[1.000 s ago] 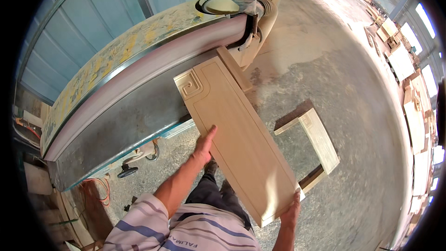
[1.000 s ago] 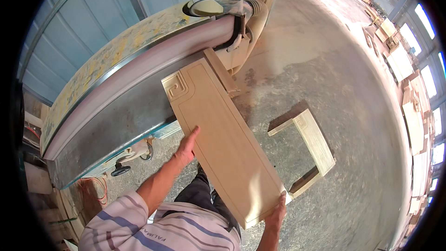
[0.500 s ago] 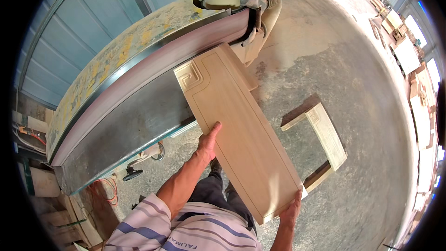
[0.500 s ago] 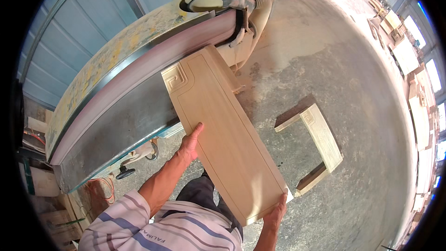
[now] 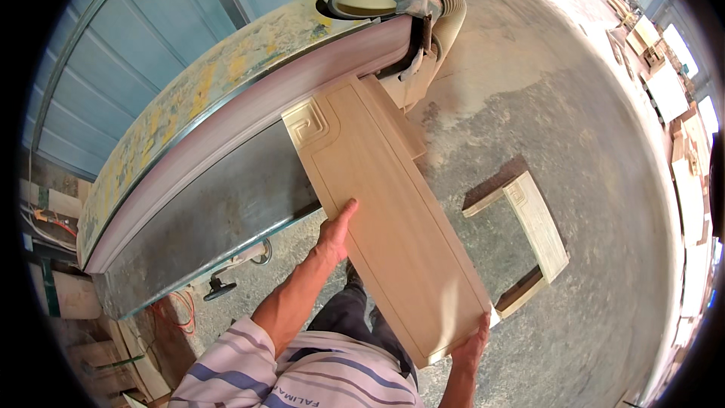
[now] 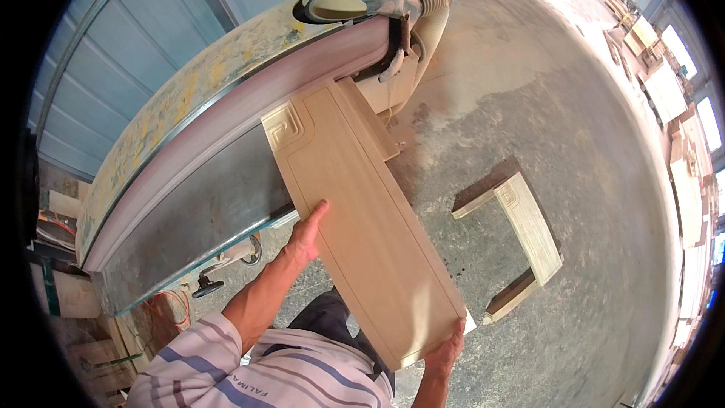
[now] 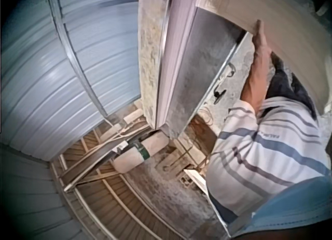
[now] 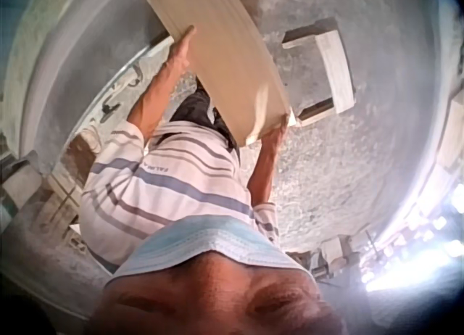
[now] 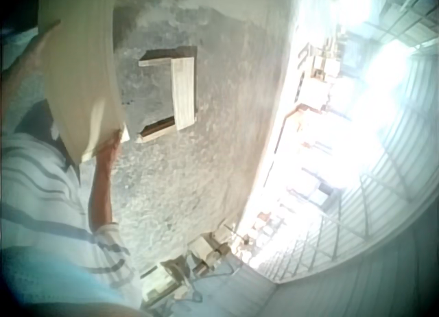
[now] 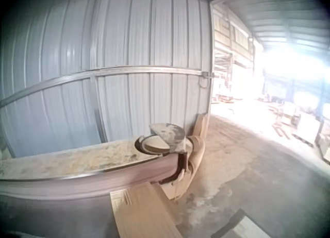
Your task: The person repeatedly picks up rectangular wooden panels from a stack and rubs their edges and surfaces against a stationary belt sander. The person handles the panels one at a time, flipping them to sand different sides before placing them back on the stack.
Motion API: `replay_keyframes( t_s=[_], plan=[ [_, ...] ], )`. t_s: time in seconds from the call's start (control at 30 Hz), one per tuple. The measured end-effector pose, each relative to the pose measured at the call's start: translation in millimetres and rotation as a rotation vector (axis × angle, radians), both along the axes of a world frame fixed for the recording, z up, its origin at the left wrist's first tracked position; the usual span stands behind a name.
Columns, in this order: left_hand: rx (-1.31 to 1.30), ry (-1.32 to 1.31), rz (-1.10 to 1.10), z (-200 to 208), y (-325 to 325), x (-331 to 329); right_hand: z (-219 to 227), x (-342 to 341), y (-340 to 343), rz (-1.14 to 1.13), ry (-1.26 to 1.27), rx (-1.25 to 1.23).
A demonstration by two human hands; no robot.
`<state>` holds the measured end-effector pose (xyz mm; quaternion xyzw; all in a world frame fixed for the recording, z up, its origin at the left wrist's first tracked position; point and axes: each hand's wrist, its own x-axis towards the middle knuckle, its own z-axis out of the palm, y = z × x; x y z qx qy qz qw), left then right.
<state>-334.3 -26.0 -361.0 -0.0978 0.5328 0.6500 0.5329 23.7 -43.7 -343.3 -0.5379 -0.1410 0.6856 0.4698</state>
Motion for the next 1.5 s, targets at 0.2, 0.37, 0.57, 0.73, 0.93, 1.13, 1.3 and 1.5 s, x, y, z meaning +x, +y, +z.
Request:
replay_keyframes(
  t_s=[0.2,0.37,0.57,0.73,0.93,1.13,1.3,1.5],
  plan=[
    [-0.045,0.011,0.006,-14.0,-3.6,-4.0,-2.2,-2.2,-2.5,-0.041,-0.035,-0.061],
    [0.097,-0.013,-0.011,-11.7,-0.5,1.5,-6.6,0.0,-1.6,-0.131,-0.045,-0.105],
    [0.108,-0.002,-0.074,-16.4,0.1,-5.2,-20.0,3.9,1.7,-0.117,-0.109,-0.065],
    [0.160,0.017,-0.136,-36.0,0.3,-8.6,-20.7,5.8,0.3,-0.155,-0.094,-0.061],
    [0.254,-0.049,-0.149,-32.0,-2.9,-12.4,-23.7,5.8,-2.7,-0.027,-0.090,0.070],
    [0.044,0.031,0.007,-37.3,0.8,-7.7,-16.5,3.5,-5.9,-0.030,0.012,0.052],
    [0.001,0.024,0.010,-17.4,-8.1,12.5,-23.4,20.2,-7.8,-0.007,-0.007,0.097],
    [-0.093,0.037,0.045,10.6,-8.8,35.2,-7.2,32.8,-8.3,-0.003,-0.047,-0.004]
  ],
)
